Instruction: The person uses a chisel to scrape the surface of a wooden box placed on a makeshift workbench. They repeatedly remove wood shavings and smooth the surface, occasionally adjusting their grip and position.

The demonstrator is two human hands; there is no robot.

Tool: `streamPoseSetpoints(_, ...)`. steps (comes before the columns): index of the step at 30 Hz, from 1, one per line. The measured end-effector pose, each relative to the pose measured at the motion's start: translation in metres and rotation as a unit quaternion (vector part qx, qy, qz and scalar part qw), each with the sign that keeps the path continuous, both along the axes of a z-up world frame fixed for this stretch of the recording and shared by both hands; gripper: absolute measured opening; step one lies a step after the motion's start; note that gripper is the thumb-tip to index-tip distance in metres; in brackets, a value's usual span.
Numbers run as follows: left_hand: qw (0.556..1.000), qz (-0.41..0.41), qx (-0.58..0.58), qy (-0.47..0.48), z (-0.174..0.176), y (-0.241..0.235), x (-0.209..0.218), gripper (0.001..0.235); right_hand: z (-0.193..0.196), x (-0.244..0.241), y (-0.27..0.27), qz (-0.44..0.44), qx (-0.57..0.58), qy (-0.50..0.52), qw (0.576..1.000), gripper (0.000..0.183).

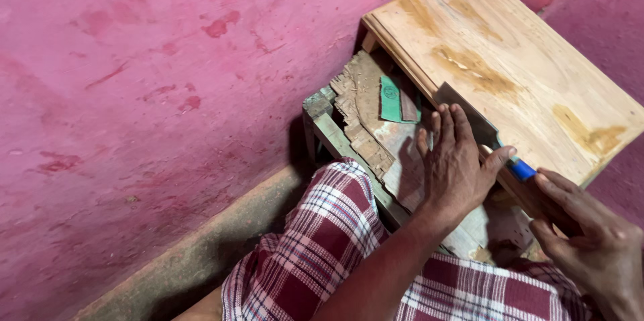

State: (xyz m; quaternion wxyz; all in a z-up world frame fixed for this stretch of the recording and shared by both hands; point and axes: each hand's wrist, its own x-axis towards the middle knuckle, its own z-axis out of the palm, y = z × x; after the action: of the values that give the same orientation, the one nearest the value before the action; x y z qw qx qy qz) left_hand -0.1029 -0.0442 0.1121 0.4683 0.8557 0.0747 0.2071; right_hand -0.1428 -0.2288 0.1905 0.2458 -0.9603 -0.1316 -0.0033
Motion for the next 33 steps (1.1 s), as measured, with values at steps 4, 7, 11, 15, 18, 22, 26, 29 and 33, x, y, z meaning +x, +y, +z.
streamPoseSetpoints(4, 1.0, 0.002, -0.006, 0.021, -0.003, -0.003, -0.004, 0.117, -0.01, -0.002, 0.001, 0.126, 0.134, -0.075, 0.98, 0.06)
streamPoseSetpoints(7, 0.974, 0.09, 0.203, 0.033, 0.0, -0.008, -0.019, 0.107, -0.026, 0.002, -0.002, 0.131, 0.19, -0.083, 0.969, 0.063)
streamPoseSetpoints(11, 0.955, 0.126, 0.266, 0.027, 0.005, -0.004, -0.023, 0.101, -0.049, 0.006, -0.01, 0.095, 0.182, -0.094, 0.974, 0.059)
streamPoseSetpoints(15, 0.973, 0.101, 0.209, 0.007, 0.011, -0.003, -0.024, 0.099, -0.059, 0.01, -0.022, 0.116, 0.167, -0.125, 0.971, 0.06)
streamPoseSetpoints(18, 0.954, 0.119, 0.273, 0.022, 0.019, -0.001, -0.032, 0.105, -0.067, 0.012, -0.021, 0.119, 0.173, -0.138, 0.968, 0.059)
streamPoseSetpoints(22, 0.977, 0.089, 0.195, 0.004, 0.022, 0.002, -0.03, 0.104, -0.075, 0.021, -0.026, 0.111, 0.169, -0.159, 0.966, 0.059)
streamPoseSetpoints(26, 0.958, 0.111, 0.263, 0.017, 0.02, 0.002, -0.03, 0.106, -0.081, 0.018, -0.038, 0.114, 0.165, -0.157, 0.967, 0.059)
streamPoseSetpoints(29, 0.974, 0.094, 0.207, 0.008, 0.017, -0.002, -0.031, 0.103, -0.084, 0.019, -0.044, 0.113, 0.164, -0.161, 0.967, 0.059)
streamPoseSetpoints(33, 0.989, 0.07, 0.132, -0.02, 0.011, -0.003, -0.031, 0.099, -0.095, 0.034, -0.041, 0.121, 0.169, -0.175, 0.962, 0.059)
